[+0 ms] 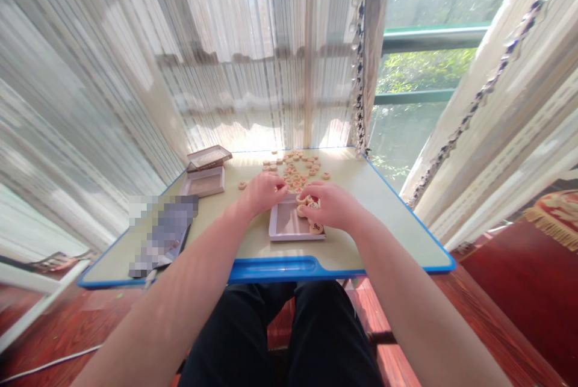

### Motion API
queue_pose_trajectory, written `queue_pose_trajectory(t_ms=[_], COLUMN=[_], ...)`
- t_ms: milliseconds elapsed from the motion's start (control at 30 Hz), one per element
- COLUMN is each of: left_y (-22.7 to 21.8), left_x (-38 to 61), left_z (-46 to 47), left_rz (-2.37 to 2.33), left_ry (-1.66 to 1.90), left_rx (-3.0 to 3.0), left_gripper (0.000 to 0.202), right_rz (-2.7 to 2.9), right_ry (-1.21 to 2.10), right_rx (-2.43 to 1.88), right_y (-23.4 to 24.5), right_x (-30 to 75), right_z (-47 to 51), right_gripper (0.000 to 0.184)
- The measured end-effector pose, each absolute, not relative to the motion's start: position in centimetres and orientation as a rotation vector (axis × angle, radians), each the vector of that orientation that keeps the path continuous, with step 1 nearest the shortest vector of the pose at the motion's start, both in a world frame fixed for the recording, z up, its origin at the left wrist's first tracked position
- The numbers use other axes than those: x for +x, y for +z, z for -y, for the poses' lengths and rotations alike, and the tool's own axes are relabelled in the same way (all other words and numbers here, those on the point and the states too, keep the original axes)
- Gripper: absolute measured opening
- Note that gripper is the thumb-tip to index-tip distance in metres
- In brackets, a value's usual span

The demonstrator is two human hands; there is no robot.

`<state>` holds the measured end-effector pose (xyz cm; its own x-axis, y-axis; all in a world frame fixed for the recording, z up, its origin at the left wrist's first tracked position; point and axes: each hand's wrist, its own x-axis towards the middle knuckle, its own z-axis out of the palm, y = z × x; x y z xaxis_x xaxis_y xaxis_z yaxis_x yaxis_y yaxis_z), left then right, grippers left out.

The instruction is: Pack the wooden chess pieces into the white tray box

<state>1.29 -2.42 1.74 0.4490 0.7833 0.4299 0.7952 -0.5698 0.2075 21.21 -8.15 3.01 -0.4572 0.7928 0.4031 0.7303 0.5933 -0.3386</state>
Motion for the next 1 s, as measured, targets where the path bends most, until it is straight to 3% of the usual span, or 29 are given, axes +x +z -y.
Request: queue_pose_trajectory(t_ms=[167, 333, 533, 767, 1000], left_y=[1.5, 1.3, 1.0, 0.5, 0.0], left_x=[0.9, 0.2, 0.5, 0.5, 0.3], left_z=[1.8, 1.1, 1.1, 0.1, -0.4], left_rz=[1.658, 1.851, 1.644, 1.936, 1.881], left_ry=[-0.911, -1.052, -0.935, -0.963, -1.089], left_rx=[-2.486, -2.318, -2.758, -2.905, -2.792], left_gripper=[0.024, 0.034, 0.059, 0.070, 0.069], right_rz=[2.075, 1.898, 1.936, 1.819, 1.877], right_ry=[0.029, -0.054, 0.030, 0.065, 0.051], right_rx=[-1.237, -1.202, -1.297, -1.396, -1.459], right_y=[2.7, 1.3, -0.8, -0.6, -0.9], right_x=[21.4, 21.7, 21.9, 22.4, 22.7], right_z=[7.5, 5.6, 2.4, 1.7, 1.4], right_gripper=[0.020, 0.024, 0.031, 0.034, 0.032])
